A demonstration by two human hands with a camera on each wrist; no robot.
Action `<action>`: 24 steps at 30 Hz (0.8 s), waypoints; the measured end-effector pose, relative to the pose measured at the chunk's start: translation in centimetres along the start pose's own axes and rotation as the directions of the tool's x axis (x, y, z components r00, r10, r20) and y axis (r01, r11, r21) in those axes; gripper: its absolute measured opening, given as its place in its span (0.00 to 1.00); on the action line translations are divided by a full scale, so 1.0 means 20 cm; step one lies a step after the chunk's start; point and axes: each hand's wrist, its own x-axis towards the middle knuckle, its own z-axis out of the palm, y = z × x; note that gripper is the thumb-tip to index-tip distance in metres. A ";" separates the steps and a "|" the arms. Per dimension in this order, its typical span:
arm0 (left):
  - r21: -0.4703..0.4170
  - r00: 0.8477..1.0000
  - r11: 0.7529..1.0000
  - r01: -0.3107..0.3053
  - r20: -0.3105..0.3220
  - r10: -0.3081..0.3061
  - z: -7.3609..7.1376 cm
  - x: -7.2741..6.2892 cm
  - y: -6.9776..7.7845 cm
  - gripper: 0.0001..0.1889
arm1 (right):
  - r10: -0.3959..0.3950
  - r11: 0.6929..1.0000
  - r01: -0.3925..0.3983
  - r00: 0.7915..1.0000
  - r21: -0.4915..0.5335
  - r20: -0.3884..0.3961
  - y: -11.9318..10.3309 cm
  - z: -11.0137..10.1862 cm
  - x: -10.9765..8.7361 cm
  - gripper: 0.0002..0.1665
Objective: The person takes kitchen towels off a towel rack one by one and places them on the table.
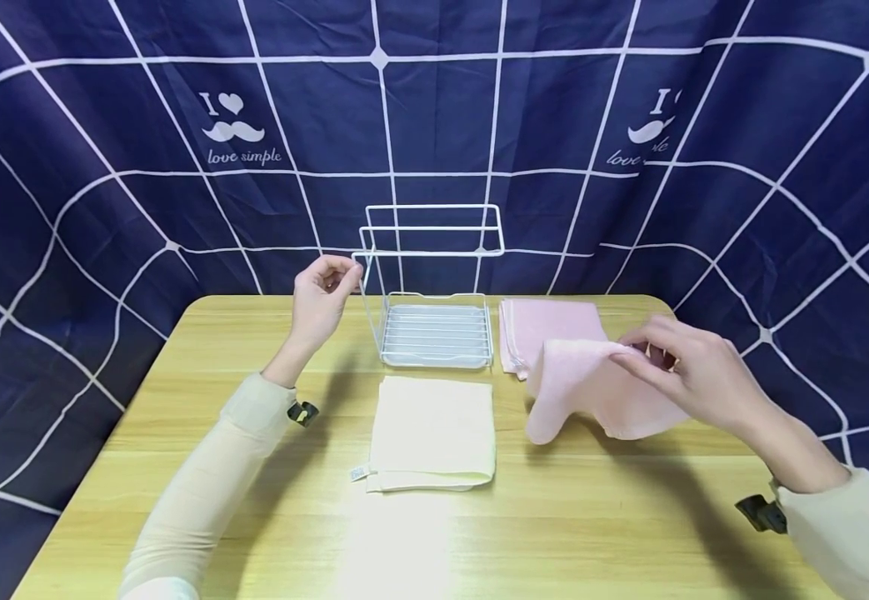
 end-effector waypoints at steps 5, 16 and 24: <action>0.002 1.000 1.000 0.003 -0.002 -0.003 0.00 0.01 0.00 0.04 | 0.026 1.000 -0.026 0.999 0.003 0.046 -0.03 -0.01 -0.05 0.07; 0.009 1.000 1.000 0.000 0.005 0.000 0.00 0.01 0.00 0.06 | 0.019 0.999 -0.025 0.990 0.042 0.141 -0.11 -0.02 -0.12 0.11; 0.007 1.000 1.000 0.004 -0.001 -0.004 0.00 0.01 0.00 0.04 | 0.002 0.997 -0.014 0.986 0.072 0.169 -0.16 -0.03 -0.16 0.07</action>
